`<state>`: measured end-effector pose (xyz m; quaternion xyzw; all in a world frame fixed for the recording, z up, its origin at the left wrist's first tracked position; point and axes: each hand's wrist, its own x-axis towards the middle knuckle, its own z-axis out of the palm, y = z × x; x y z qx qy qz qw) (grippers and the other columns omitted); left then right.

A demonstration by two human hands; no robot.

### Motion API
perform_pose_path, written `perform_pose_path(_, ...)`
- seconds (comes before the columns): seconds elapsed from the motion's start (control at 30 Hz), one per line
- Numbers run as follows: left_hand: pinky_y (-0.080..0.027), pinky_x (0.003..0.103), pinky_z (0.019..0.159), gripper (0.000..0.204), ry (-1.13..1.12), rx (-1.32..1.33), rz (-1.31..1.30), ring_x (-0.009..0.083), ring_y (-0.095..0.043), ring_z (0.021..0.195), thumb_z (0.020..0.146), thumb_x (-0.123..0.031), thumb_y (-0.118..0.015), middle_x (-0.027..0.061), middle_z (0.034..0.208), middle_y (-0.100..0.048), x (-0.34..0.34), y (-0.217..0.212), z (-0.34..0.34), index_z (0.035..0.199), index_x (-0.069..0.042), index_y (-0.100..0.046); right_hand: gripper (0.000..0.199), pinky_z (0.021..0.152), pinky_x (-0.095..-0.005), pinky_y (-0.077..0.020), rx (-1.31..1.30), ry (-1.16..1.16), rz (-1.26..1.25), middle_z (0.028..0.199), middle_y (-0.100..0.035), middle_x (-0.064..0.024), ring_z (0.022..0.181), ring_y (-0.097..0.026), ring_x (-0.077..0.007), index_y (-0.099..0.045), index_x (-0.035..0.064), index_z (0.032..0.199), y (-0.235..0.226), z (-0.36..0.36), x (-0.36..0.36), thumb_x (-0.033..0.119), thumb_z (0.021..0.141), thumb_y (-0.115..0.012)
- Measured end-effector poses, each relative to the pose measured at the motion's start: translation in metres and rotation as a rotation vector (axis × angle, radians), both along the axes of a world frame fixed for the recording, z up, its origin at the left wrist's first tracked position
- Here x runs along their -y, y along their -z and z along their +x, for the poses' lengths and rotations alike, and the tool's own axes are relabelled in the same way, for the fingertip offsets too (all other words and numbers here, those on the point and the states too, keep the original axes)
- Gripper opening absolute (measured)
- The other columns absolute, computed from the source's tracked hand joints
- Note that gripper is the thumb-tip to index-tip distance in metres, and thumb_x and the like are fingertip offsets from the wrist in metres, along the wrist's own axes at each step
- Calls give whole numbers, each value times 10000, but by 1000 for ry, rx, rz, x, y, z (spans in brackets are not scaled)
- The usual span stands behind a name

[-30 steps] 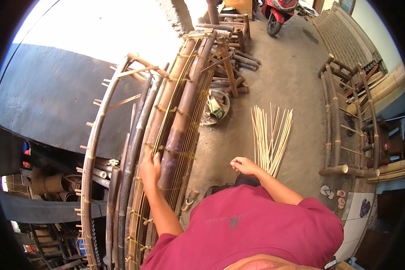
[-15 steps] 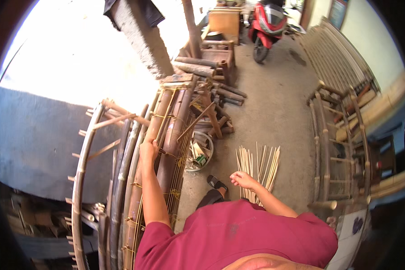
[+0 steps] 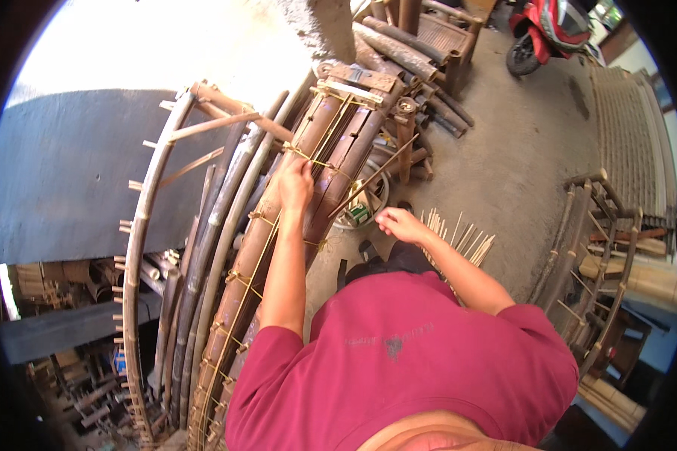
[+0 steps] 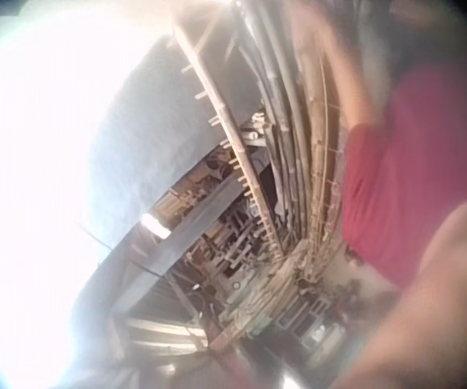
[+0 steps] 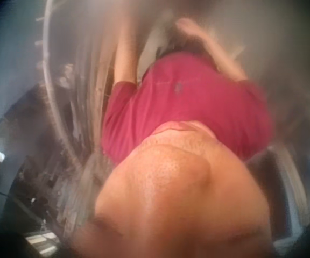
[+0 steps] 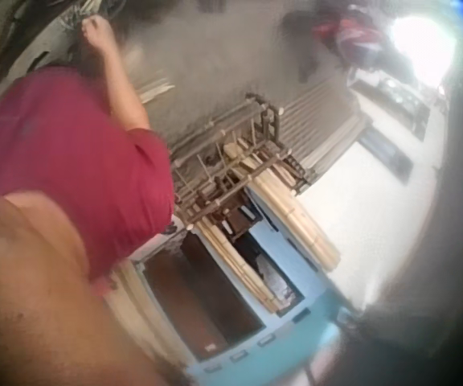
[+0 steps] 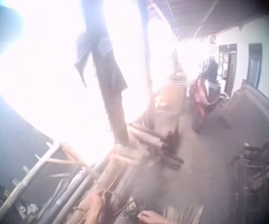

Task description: The person ties thin bamboo sticks to a curved bamboo frame using yellow string. They wrap the string around the sticks and frame, then tie knots to secure them in place. The process is repeated for multiple sticks along the frame.

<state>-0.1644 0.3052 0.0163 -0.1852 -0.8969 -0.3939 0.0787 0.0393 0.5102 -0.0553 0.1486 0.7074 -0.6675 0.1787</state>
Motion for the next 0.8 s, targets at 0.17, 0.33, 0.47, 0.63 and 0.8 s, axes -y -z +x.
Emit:
perform_pose_path(0.17, -488, 459, 672, 166, -199, 72, -160, 387, -667, 735, 923, -199, -616, 210, 772, -673, -28, 1, 4, 922, -38, -655, 281, 764, -277, -497, -71, -262, -51, 928, -643, -33, 815, -579, -112, -628, 12, 1089, -11, -82, 9, 259, 996, -530)
perform_pose_path(0.33, -352, 488, 812, 154, -271, 89, -140, 308, -649, 874, 948, -245, -577, 118, 843, -694, -23, 30, 14, 990, -115, -648, 265, 760, -254, -488, 109, -276, -350, 955, -638, -13, 832, -586, -99, -624, 70, 1134, -34, -115, 7, 265, 1013, -491)
perform_pose_path(0.47, -336, 480, 837, 161, -282, 3, -237, 297, -629, 926, 933, -254, -597, 103, 921, -687, -27, 34, 15, 1040, -140, -637, 294, 800, -289, -492, 512, 289, -963, 935, -632, 3, 820, -593, -120, -635, 97, 1122, -46, -127, 5, 331, 980, -527)
perform_pose_path(0.63, -408, 446, 830, 211, -312, 90, -385, 330, -613, 955, 908, -256, -631, 138, 968, -673, -48, 14, 14, 1041, -93, -620, 224, 748, -335, -480, -519, 561, -887, 823, -639, -32, 785, -609, -172, -623, 103, 850, -67, -172, 52, 289, 949, -545)
perform_pose_path(0.8, -444, 437, 813, 213, -231, 93, -147, 340, -627, 946, 940, -190, -559, 179, 944, -666, -29, 43, 10, 1050, -19, -624, 364, 748, -442, -495, -888, -738, 477, 888, -679, -105, 774, -635, -279, -692, 94, 894, -145, -249, 91, 399, 943, -501)
